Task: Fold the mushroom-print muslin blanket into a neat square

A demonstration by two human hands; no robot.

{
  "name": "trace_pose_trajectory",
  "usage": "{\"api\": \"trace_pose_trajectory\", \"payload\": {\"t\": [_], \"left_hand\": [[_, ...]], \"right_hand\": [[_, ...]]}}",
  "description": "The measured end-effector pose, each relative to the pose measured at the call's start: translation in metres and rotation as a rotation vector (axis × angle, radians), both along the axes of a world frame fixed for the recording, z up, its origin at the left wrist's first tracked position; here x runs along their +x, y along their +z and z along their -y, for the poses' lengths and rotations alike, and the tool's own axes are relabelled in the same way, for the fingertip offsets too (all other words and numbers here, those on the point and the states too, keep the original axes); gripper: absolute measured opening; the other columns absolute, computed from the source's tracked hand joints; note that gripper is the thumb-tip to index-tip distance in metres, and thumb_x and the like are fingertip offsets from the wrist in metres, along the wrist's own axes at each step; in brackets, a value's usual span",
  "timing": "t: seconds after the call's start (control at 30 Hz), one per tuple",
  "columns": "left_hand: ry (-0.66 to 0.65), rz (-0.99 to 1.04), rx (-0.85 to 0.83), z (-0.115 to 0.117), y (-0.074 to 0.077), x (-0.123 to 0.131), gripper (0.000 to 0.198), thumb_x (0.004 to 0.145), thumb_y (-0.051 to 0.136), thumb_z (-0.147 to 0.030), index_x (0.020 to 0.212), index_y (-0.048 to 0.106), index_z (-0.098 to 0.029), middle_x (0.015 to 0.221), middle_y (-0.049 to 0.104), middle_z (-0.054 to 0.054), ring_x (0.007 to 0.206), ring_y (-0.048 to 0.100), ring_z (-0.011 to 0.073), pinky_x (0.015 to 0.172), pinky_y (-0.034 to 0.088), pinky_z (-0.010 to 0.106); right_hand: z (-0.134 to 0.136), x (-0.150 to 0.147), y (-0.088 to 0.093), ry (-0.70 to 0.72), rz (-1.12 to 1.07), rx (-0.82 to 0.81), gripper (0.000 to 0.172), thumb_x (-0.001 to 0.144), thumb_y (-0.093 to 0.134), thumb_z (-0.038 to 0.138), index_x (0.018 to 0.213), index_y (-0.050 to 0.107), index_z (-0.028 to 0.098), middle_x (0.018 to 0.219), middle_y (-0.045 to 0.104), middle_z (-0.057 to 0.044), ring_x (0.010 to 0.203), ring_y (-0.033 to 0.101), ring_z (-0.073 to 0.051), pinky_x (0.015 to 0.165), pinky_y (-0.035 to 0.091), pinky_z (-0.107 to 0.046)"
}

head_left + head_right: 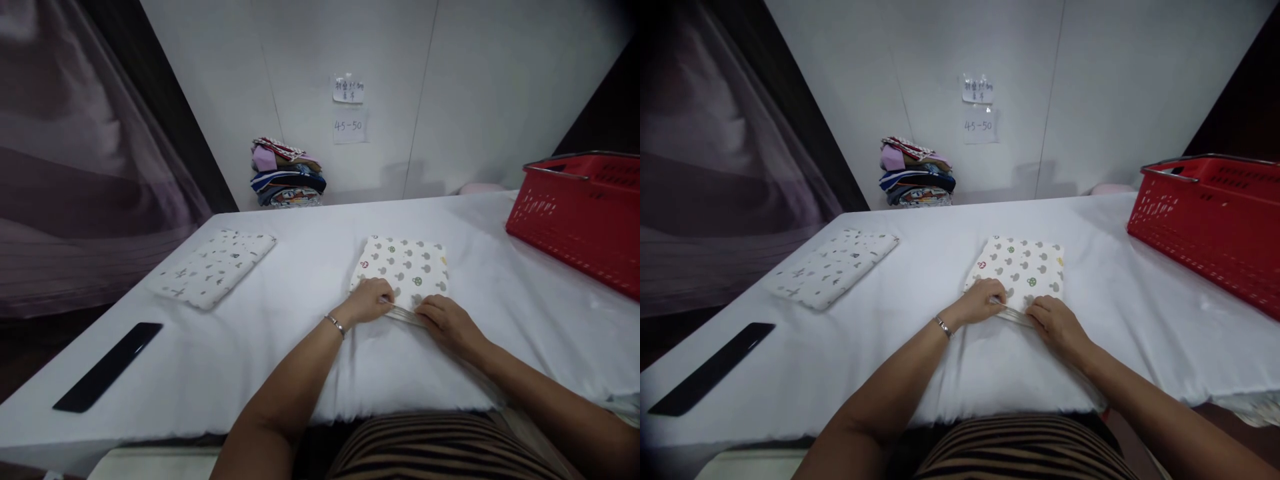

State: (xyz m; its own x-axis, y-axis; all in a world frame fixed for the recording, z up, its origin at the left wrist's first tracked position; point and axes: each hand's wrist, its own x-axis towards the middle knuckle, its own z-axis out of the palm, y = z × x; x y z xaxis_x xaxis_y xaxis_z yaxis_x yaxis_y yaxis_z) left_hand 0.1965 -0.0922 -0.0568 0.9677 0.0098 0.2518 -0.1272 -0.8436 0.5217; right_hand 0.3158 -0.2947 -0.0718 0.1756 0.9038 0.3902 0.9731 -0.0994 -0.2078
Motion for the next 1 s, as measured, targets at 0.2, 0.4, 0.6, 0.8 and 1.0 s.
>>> {"api": "trace_pose_trajectory", "payload": {"t": [0.2,0.4,0.6,0.8,1.0], "left_hand": [[-0.025,-0.039,0.116,-0.002,-0.002,0.000,0.012,0.080,0.060,-0.023,0.092,0.059,-0.022,0.100,0.063,-0.001,0.099,0.053,0.0167,0.089,0.036,0.030],[-0.040,-0.025,0.234,0.002,-0.002,0.000,0.004,0.080,0.060,-0.019,0.082,0.057,-0.021,0.091,0.060,0.000,0.093,0.053,0.0162,0.084,0.036,0.030],[-0.014,-0.027,0.310,0.008,-0.001,-0.001,0.006,0.078,0.058,-0.016,0.081,0.057,-0.021,0.090,0.059,0.001,0.091,0.053,0.0169,0.081,0.036,0.030],[-0.028,-0.076,0.184,0.004,0.008,-0.004,0.008,0.078,0.060,-0.026,0.074,0.064,-0.021,0.085,0.064,0.000,0.084,0.056,0.0165,0.076,0.042,0.029],[0.204,-0.057,0.121,-0.004,0.009,-0.002,0.021,0.086,0.047,-0.024,0.074,0.065,-0.019,0.081,0.066,0.001,0.079,0.059,0.0149,0.079,0.047,0.029]], "right_hand": [[-0.003,0.001,-0.003,-0.006,0.070,-0.019,0.029,0.095,0.036,0.029,0.092,0.065,0.022,0.080,0.062,-0.005,0.073,0.054,-0.019,0.064,0.043,-0.033],[-0.003,-0.001,-0.014,0.079,0.154,0.072,0.030,0.093,0.037,0.019,0.087,0.066,0.022,0.075,0.061,-0.005,0.066,0.053,-0.019,0.057,0.040,-0.033],[-0.013,0.004,0.022,0.097,-0.140,-0.086,0.029,0.093,0.041,0.026,0.077,0.064,0.023,0.073,0.061,-0.002,0.067,0.057,-0.016,0.057,0.046,-0.029],[-0.043,0.009,0.023,0.167,-0.035,0.058,0.031,0.091,0.049,0.025,0.116,0.065,0.030,0.117,0.065,-0.006,0.106,0.062,-0.024,0.084,0.054,-0.035],[-0.046,0.001,-0.028,0.152,0.023,0.047,0.048,0.092,0.048,0.035,0.140,0.045,0.032,0.138,0.048,-0.007,0.126,0.045,-0.033,0.101,0.046,-0.051]]}}
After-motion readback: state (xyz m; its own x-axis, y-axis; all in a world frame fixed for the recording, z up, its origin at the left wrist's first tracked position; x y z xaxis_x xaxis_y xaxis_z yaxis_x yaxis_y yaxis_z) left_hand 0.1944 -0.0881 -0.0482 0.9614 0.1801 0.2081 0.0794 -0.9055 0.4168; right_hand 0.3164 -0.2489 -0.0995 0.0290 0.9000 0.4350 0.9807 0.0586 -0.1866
